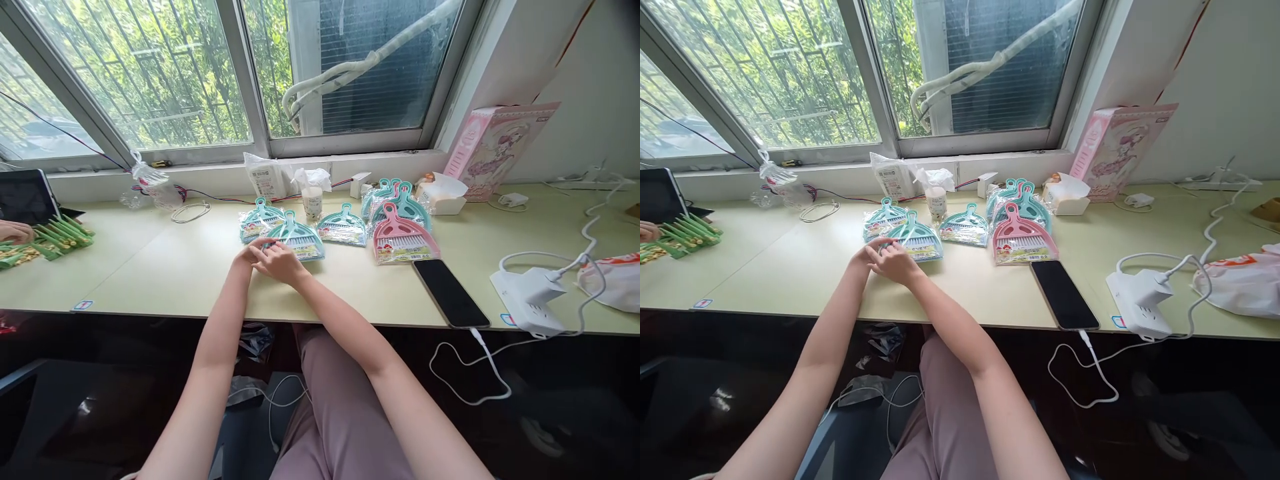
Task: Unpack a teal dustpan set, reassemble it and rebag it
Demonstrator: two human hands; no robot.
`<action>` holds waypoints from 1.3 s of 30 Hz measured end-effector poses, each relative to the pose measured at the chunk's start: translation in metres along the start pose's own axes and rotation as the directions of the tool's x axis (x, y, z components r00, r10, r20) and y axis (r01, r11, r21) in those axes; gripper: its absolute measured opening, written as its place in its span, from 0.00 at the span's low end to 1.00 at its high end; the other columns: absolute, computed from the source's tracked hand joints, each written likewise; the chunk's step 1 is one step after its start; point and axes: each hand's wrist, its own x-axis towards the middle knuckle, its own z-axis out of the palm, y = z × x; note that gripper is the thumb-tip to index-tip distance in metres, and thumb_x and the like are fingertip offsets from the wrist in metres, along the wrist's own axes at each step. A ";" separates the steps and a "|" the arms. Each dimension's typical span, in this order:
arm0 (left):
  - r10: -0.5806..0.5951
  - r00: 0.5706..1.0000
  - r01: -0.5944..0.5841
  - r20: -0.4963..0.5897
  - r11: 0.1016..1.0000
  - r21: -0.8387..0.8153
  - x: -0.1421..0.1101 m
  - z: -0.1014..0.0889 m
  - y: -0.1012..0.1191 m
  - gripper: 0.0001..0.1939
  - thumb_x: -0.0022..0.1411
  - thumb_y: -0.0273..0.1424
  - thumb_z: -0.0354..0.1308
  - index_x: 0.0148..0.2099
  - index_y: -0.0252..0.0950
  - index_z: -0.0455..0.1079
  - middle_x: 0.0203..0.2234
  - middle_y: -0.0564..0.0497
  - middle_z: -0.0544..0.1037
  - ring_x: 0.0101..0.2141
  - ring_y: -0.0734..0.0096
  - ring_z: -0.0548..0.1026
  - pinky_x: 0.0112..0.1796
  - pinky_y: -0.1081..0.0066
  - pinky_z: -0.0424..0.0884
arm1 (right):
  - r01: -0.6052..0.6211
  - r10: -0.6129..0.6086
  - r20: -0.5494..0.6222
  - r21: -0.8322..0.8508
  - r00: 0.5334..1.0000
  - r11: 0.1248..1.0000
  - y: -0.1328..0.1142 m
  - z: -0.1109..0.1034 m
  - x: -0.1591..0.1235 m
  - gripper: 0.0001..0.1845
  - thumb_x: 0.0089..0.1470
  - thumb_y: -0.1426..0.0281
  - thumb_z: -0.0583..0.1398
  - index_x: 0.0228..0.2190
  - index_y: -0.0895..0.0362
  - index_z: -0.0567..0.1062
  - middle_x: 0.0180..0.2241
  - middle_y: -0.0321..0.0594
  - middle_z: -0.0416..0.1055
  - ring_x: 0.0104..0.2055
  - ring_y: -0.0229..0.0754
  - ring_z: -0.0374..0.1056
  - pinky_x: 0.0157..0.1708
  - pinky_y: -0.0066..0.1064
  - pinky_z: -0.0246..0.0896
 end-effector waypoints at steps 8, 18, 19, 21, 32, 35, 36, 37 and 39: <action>-0.008 0.994 0.040 0.111 0.955 -0.293 -0.004 -0.004 0.011 0.14 0.63 0.27 0.57 0.50 0.28 0.74 0.38 0.42 0.82 0.41 0.58 0.82 0.44 0.64 0.79 | -0.159 0.156 -0.077 -0.036 0.985 0.987 0.030 0.003 -0.002 0.22 0.70 0.69 0.51 0.62 0.55 0.65 0.65 0.52 0.62 0.65 0.55 0.57 0.60 0.47 0.50; -0.020 0.999 0.033 0.038 0.927 -0.374 0.004 -0.005 0.005 0.23 0.66 0.31 0.58 0.61 0.28 0.67 0.46 0.38 0.82 0.48 0.49 0.81 0.49 0.52 0.78 | -0.124 0.133 0.028 -0.201 0.991 0.972 0.044 0.003 -0.004 0.20 0.64 0.84 0.49 0.42 0.59 0.77 0.42 0.49 0.76 0.48 0.49 0.65 0.48 0.39 0.50; -0.031 0.999 0.039 0.026 0.916 -0.400 0.006 -0.006 0.004 0.22 0.66 0.31 0.59 0.60 0.28 0.68 0.45 0.38 0.82 0.48 0.49 0.80 0.49 0.52 0.78 | -0.113 0.119 0.019 -0.198 0.993 0.974 0.044 0.003 -0.004 0.20 0.64 0.84 0.49 0.41 0.59 0.78 0.42 0.48 0.76 0.47 0.49 0.65 0.48 0.39 0.50; -0.049 0.999 0.047 0.009 0.875 -0.482 0.010 -0.009 0.001 0.21 0.67 0.32 0.59 0.58 0.27 0.70 0.44 0.37 0.82 0.49 0.47 0.80 0.50 0.51 0.78 | -0.087 0.089 0.004 -0.189 0.996 0.978 0.044 0.001 -0.004 0.19 0.65 0.83 0.50 0.39 0.58 0.79 0.42 0.47 0.76 0.47 0.48 0.65 0.49 0.39 0.49; -0.100 0.986 -0.005 -0.130 0.774 -0.633 0.017 -0.022 -0.004 0.19 0.71 0.33 0.53 0.59 0.29 0.71 0.43 0.38 0.83 0.48 0.52 0.81 0.53 0.51 0.76 | -0.315 0.315 -0.009 -0.009 0.949 0.949 0.045 0.007 -0.004 0.16 0.68 0.75 0.52 0.43 0.60 0.80 0.43 0.51 0.79 0.48 0.50 0.72 0.52 0.41 0.54; -0.074 0.991 -0.011 -0.112 0.788 -0.616 0.017 -0.016 -0.004 0.19 0.70 0.34 0.55 0.58 0.29 0.71 0.43 0.38 0.83 0.47 0.51 0.81 0.53 0.51 0.76 | -0.516 0.553 -0.016 0.337 0.833 0.787 0.048 0.011 0.000 0.17 0.70 0.69 0.51 0.40 0.59 0.80 0.41 0.49 0.81 0.43 0.47 0.76 0.49 0.37 0.62; -0.063 0.992 -0.016 -0.107 0.791 -0.612 0.017 -0.013 -0.003 0.19 0.70 0.34 0.55 0.58 0.29 0.71 0.43 0.38 0.83 0.47 0.51 0.81 0.53 0.51 0.76 | -0.551 0.630 0.001 0.486 0.777 0.679 0.051 0.013 0.002 0.17 0.70 0.67 0.52 0.39 0.59 0.79 0.39 0.47 0.81 0.40 0.44 0.77 0.47 0.35 0.65; -0.053 0.993 -0.019 -0.101 0.793 -0.609 0.016 -0.011 -0.003 0.19 0.70 0.34 0.55 0.58 0.30 0.71 0.43 0.38 0.83 0.47 0.51 0.81 0.53 0.51 0.76 | -0.551 0.692 0.029 0.629 0.721 0.548 0.054 0.015 0.003 0.15 0.69 0.66 0.53 0.40 0.59 0.78 0.38 0.45 0.81 0.36 0.42 0.77 0.44 0.33 0.68; -0.037 0.996 -0.020 -0.081 0.796 -0.605 0.013 -0.006 0.000 0.19 0.70 0.35 0.55 0.58 0.30 0.71 0.44 0.38 0.82 0.48 0.51 0.81 0.53 0.51 0.76 | -0.468 0.777 0.085 0.837 0.623 0.284 0.062 0.019 0.005 0.09 0.65 0.66 0.59 0.41 0.59 0.76 0.37 0.42 0.81 0.33 0.38 0.77 0.42 0.30 0.71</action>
